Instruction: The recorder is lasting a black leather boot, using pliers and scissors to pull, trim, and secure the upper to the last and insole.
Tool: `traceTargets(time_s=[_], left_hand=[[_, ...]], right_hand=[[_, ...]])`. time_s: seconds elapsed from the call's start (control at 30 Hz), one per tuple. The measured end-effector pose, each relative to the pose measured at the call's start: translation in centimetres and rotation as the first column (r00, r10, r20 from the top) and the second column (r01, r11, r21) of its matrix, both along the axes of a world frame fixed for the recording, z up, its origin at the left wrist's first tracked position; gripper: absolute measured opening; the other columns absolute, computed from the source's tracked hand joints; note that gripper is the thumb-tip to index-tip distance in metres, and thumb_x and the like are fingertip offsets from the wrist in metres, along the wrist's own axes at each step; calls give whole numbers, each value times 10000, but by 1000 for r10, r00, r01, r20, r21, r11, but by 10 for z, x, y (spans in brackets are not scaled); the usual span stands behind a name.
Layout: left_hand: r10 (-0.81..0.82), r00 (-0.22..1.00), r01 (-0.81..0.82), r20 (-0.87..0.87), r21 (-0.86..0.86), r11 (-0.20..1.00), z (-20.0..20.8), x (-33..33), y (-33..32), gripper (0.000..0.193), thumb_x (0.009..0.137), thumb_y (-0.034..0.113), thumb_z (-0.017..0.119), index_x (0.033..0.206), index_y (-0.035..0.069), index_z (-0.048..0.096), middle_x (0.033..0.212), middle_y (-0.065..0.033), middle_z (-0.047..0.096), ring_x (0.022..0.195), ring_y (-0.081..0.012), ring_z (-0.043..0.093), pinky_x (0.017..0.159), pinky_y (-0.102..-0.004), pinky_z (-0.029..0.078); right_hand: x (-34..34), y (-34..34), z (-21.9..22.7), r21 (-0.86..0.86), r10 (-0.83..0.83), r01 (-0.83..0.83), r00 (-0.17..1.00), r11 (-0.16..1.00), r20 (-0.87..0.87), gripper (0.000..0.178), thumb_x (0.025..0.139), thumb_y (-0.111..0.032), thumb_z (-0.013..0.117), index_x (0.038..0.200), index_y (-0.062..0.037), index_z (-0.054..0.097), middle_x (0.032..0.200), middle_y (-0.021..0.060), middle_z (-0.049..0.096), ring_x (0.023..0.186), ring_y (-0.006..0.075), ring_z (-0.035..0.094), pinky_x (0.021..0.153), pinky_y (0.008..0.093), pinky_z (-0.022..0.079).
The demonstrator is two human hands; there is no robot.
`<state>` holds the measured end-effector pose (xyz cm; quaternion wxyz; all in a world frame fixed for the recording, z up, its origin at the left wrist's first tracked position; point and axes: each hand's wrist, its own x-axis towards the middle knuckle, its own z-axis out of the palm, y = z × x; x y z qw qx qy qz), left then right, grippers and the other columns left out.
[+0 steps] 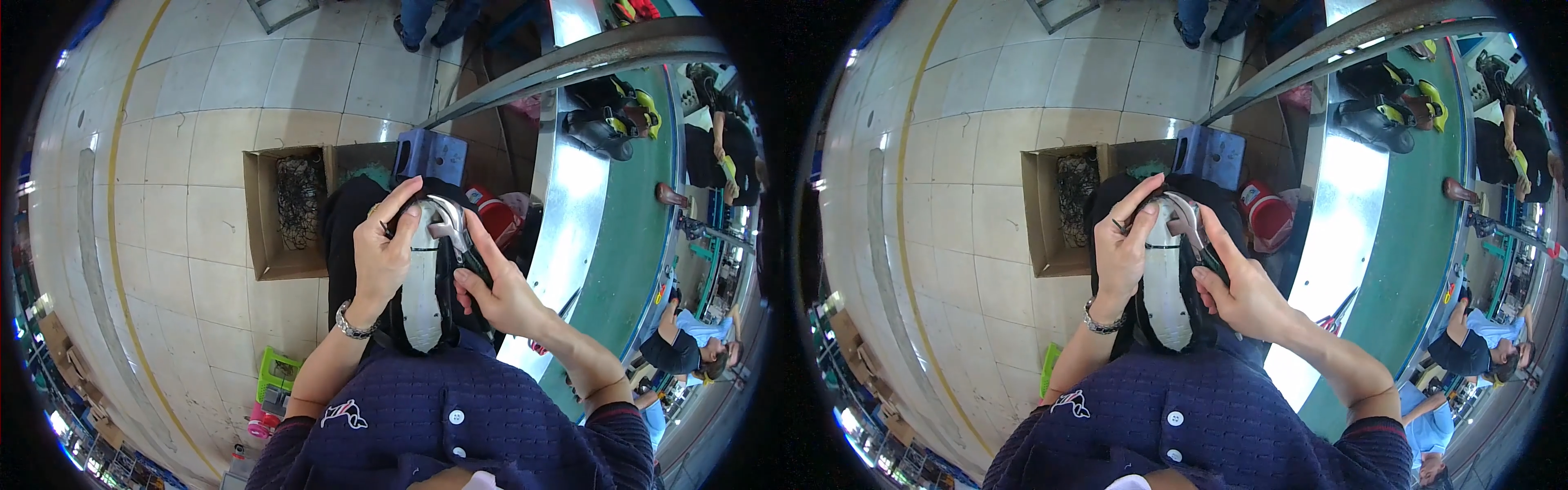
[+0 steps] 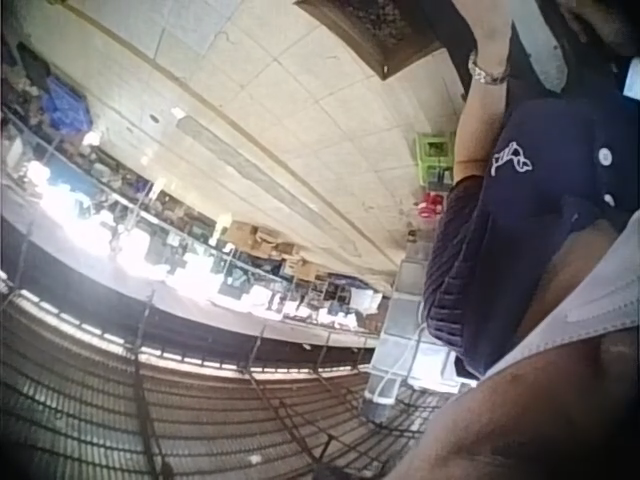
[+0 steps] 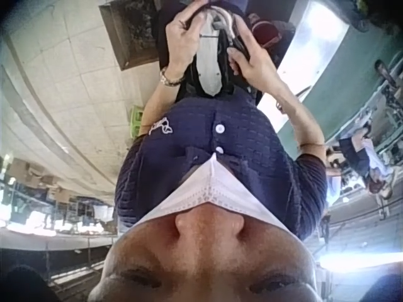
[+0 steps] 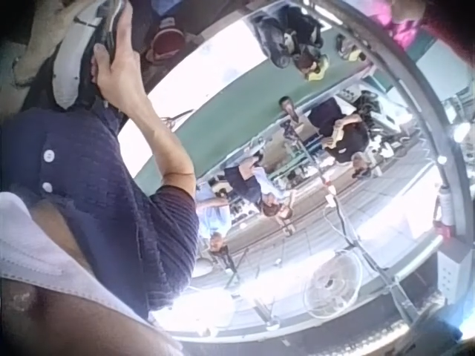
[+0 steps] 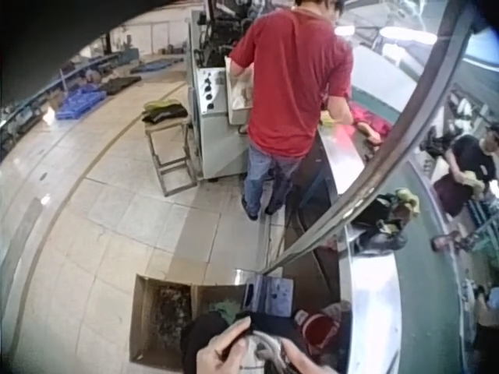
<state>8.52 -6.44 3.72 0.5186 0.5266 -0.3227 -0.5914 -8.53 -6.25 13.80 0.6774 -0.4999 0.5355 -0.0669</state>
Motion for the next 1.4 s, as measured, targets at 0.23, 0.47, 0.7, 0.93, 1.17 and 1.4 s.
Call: traceTargets(time_s=[0.23, 0.47, 0.7, 0.93, 1.17, 1.4], left_hand=[[-16, 995, 16, -103, -3, 1000, 5, 10, -2, 310, 908, 35, 584, 1209, -22, 630, 1212, -126, 645, 1074, -156, 606, 926, -258, 453], [-23, 996, 31, -86, 94, 995, 4, 10, -8, 329, 892, 90, 661, 1205, -8, 639, 1065, -80, 706, 840, -67, 606, 784, -202, 472], [-78, 994, 76, 74, 28, 997, 8, 6, -4, 311, 919, 98, 614, 1222, 32, 639, 1191, -101, 665, 1003, -90, 597, 877, -235, 459], [-37, 990, 54, 136, -119, 991, -7, 9, -1, 339, 928, 91, 590, 1258, 16, 604, 1159, -85, 671, 951, -87, 592, 844, -222, 457], [-20, 999, 23, 30, -129, 991, -14, 9, 0, 384, 935, 103, 588, 1309, 23, 568, 1053, 14, 649, 792, -31, 525, 700, -184, 435], [-90, 996, 85, -27, -153, 985, -1, 13, 18, 536, 926, 100, 611, 1421, 15, 422, 1285, -87, 575, 1038, -125, 576, 898, -242, 450]], right_hand=[[-5, 6, -3, -215, 94, -113, 991, 970, -99, 731, 974, -45, 467, 1531, -170, 11, 717, 130, 610, 647, 226, 638, 640, 369, 521], [-10, -20, 27, -133, 335, -404, 870, 905, -362, 746, 927, -43, 518, 1530, -203, 110, 691, 200, 631, 663, 372, 665, 638, 432, 526], [15, -5, -6, -804, -157, -317, 881, 503, -446, 754, 886, -59, 592, 1520, -204, 211, 799, 211, 639, 628, 359, 651, 558, 424, 539], [23, -9, 16, -793, -59, -384, 884, 472, -463, 776, 879, -60, 604, 1526, -183, 194, 814, 202, 652, 644, 353, 646, 570, 439, 511], [22, -17, 17, -553, 118, -628, 712, 547, -692, 740, 907, -77, 554, 1518, -306, 206, 751, 181, 638, 597, 339, 639, 526, 443, 517], [3, 2, -15, -664, 57, -385, 887, 641, -459, 732, 915, -41, 523, 1519, -290, 192, 866, 214, 664, 649, 362, 655, 602, 442, 536]])
